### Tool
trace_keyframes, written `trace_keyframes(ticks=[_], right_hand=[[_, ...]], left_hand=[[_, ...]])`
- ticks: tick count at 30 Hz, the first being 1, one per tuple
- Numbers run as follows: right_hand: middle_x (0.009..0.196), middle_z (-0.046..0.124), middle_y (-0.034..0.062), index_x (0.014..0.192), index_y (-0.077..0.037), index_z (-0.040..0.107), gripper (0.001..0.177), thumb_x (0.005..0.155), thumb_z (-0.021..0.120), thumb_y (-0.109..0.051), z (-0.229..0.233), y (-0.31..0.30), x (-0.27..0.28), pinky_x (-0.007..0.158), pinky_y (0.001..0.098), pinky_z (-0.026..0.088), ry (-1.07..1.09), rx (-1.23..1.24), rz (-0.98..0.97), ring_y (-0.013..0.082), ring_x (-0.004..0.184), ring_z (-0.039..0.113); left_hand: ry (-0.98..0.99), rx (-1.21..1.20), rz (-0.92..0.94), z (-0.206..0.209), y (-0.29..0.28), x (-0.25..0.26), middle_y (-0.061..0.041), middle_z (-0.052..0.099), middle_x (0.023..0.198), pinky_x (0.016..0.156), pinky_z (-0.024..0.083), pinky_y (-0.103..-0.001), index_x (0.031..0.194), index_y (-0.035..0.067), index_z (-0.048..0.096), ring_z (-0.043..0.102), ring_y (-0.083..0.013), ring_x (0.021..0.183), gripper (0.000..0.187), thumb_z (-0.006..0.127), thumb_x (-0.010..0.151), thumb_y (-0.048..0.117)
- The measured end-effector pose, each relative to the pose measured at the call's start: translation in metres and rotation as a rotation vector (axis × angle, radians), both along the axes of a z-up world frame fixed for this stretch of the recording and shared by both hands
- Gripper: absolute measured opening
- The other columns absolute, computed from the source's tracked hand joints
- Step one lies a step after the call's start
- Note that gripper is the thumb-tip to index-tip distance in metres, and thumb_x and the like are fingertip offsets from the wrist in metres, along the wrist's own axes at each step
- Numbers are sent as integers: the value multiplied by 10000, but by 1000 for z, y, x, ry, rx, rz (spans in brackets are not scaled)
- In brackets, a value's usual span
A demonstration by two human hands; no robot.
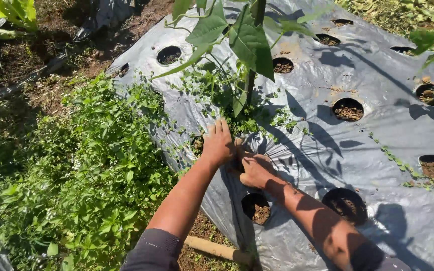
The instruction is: The person weeds a garden bed covered with black plastic mulch. They use a hand hoe to loosen the soil and pull out weeds by hand, clearing the area around the planted seedlings.
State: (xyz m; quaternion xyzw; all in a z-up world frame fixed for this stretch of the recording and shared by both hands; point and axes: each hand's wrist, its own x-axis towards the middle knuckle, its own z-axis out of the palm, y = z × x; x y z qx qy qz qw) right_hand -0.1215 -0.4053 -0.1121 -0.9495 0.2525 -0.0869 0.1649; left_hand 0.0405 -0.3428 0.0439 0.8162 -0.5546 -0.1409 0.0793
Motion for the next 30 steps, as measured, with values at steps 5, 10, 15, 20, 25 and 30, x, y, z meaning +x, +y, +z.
trace_keyframes(ticks=[5, 10, 15, 20, 25, 30], right_hand=[[837, 723, 164, 1060, -50, 595, 494, 813, 628, -477, 133, 11, -12, 793, 549, 545, 14, 316, -38, 434, 949, 687], [952, 760, 55, 1286, -205, 572, 557, 875, 635, -575, 137, -16, 4, 839, 439, 559, 165, 483, 41, 308, 1026, 710], [1168, 662, 16, 1255, -172, 593, 526, 904, 486, -548, 89, -77, 32, 864, 310, 518, 149, -2, -713, 183, 1090, 663], [1363, 598, 74, 1283, -233, 629, 653, 865, 569, -732, 184, -58, 46, 795, 350, 545, 3, -363, -457, 226, 1128, 661], [1383, 583, 170, 1376, -122, 592, 667, 936, 599, -623, 163, -40, 55, 858, 405, 494, -134, -245, -510, 307, 1169, 622], [1444, 522, 157, 1421, -117, 533, 711, 934, 590, -632, 111, -69, 58, 955, 385, 381, -254, -148, -432, 292, 1254, 532]], left_hand=[[-91, -167, 13, -61, -8, -1, -282, 337, 1561, 1086, 397, -620, 1563, -68, 265, 379, -430, 1426, 842, 432, 982, 518], [-118, -215, -13, -79, -8, 7, -301, 297, 1577, 1122, 348, -591, 1555, -51, 304, 325, -457, 1447, 822, 465, 965, 498], [63, -172, -27, -41, 5, 8, -309, 269, 1598, 1160, 306, -610, 1575, -13, 286, 278, -469, 1487, 814, 382, 990, 545], [135, -128, -32, -30, 5, 11, -305, 190, 1628, 1170, 268, -622, 1592, 3, 239, 200, -481, 1515, 867, 327, 1000, 630], [152, -82, -30, -27, 8, 10, -315, 171, 1628, 1183, 252, -612, 1580, -7, 254, 183, -480, 1521, 847, 308, 1013, 619], [185, -43, -46, -16, 10, 7, -329, 154, 1630, 1200, 231, -612, 1593, -5, 231, 163, -489, 1523, 832, 281, 1035, 610]])
